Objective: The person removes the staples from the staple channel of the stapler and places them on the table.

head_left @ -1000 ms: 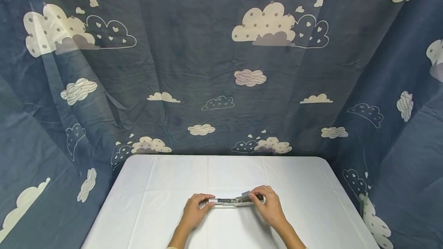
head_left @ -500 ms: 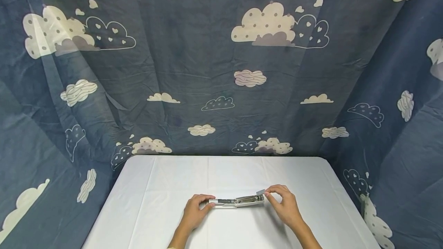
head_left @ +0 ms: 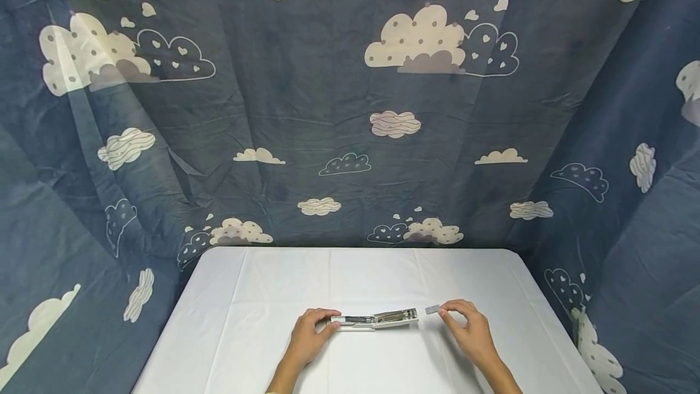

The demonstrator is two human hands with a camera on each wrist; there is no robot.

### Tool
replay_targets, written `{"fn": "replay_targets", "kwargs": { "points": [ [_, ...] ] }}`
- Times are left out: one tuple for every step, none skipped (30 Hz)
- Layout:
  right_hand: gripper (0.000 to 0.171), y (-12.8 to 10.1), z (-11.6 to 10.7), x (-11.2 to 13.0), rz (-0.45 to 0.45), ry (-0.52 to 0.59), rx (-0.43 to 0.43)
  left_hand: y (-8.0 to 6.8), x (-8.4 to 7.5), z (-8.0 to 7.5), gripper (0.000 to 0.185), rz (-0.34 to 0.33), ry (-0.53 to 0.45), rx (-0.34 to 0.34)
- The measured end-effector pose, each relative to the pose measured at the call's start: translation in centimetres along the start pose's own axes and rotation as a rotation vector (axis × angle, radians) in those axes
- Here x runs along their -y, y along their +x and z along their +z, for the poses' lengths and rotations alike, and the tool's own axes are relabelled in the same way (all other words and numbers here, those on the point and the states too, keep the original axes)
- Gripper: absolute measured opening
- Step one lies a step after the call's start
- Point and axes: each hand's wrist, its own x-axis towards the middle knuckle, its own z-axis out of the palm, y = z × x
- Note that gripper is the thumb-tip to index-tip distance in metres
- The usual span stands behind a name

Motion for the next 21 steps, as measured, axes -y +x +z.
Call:
{"fn": "replay_targets", "kwargs": {
  "points": [
    [0.005, -0.1, 0.0, -0.3, 0.013, -0.007, 0.005, 0.0, 0.0, 0.0, 0.024, -0.002, 0.002, -0.002],
    [0.004, -0.1, -0.1, -0.6, 0.027, -0.015, 0.014, 0.0, 0.0, 0.0, 0.024, -0.002, 0.001, -0.003],
    [0.005, -0.2, -0.1, -0.8, 0.039, -0.024, 0.022, 0.0, 0.0, 0.0, 0.024, -0.002, 0.0, -0.002],
    [0.004, -0.2, -0.1, -1.1, 0.046, -0.029, 0.026, 0.0, 0.0, 0.0, 0.024, -0.002, -0.002, 0.0],
    [0.005, -0.3, 0.0, -1.4, 0.05, -0.032, 0.026, 0.0, -0.1, 0.0, 0.024, -0.007, -0.005, 0.003],
    [0.006, -0.3, 0.0, -1.7, 0.055, -0.03, 0.027, 0.0, -0.1, 0.0, 0.024, -0.007, -0.009, 0.005],
    [0.006, -0.4, 0.1, -1.9, 0.059, -0.033, 0.029, -0.1, -0.1, -0.1, 0.025, -0.013, -0.013, 0.01],
    [0.006, -0.4, 0.1, -2.1, 0.064, -0.035, 0.032, -0.1, -0.1, -0.1, 0.025, -0.013, -0.014, 0.011],
    [0.005, -0.4, 0.2, -2.4, 0.072, -0.031, 0.038, -0.1, -0.1, -0.1, 0.025, -0.012, -0.013, 0.011],
    [0.003, -0.4, 0.2, -2.6, 0.084, -0.027, 0.046, -0.1, -0.1, -0.1, 0.025, -0.012, -0.014, 0.011],
    [0.003, -0.5, 0.3, -2.7, 0.099, -0.025, 0.06, -0.1, -0.2, -0.1, 0.025, -0.012, -0.015, 0.011],
    [0.003, -0.5, 0.3, -2.9, 0.12, -0.024, 0.078, -0.1, -0.1, -0.1, 0.024, -0.012, -0.014, 0.012],
    [0.004, -0.6, 0.3, -3.0, 0.136, -0.023, 0.094, -0.1, -0.1, -0.1, 0.024, -0.013, -0.012, 0.012],
    [0.005, -0.6, 0.4, -3.2, 0.15, -0.02, 0.108, -0.1, -0.1, -0.1, 0.024, -0.012, -0.009, 0.011],
    [0.007, -0.7, 0.4, -3.3, 0.161, -0.014, 0.124, -0.1, -0.1, -0.1, 0.025, -0.014, -0.007, 0.012],
    [0.007, -0.8, 0.4, -3.5, 0.167, -0.019, 0.134, -0.1, -0.1, -0.1, 0.025, -0.015, -0.008, 0.014],
    [0.007, -0.9, 0.5, -3.7, 0.168, -0.026, 0.14, -0.1, -0.1, -0.1, 0.025, -0.016, -0.007, 0.014],
    [0.008, -1.0, 0.5, -3.8, 0.169, -0.034, 0.142, -0.1, -0.1, -0.1, 0.025, -0.014, -0.006, 0.013],
    [0.007, -1.1, 0.6, -4.0, 0.169, -0.042, 0.144, -0.1, -0.1, -0.1, 0.026, -0.013, -0.005, 0.015],
    [0.007, -1.2, 0.6, -4.1, 0.173, -0.05, 0.143, -0.1, -0.1, -0.1, 0.026, -0.011, -0.003, 0.014],
    [0.006, -1.3, 0.7, -4.3, 0.176, -0.059, 0.143, -0.1, -0.1, -0.1, 0.025, -0.009, -0.003, 0.012]
  ]
}}
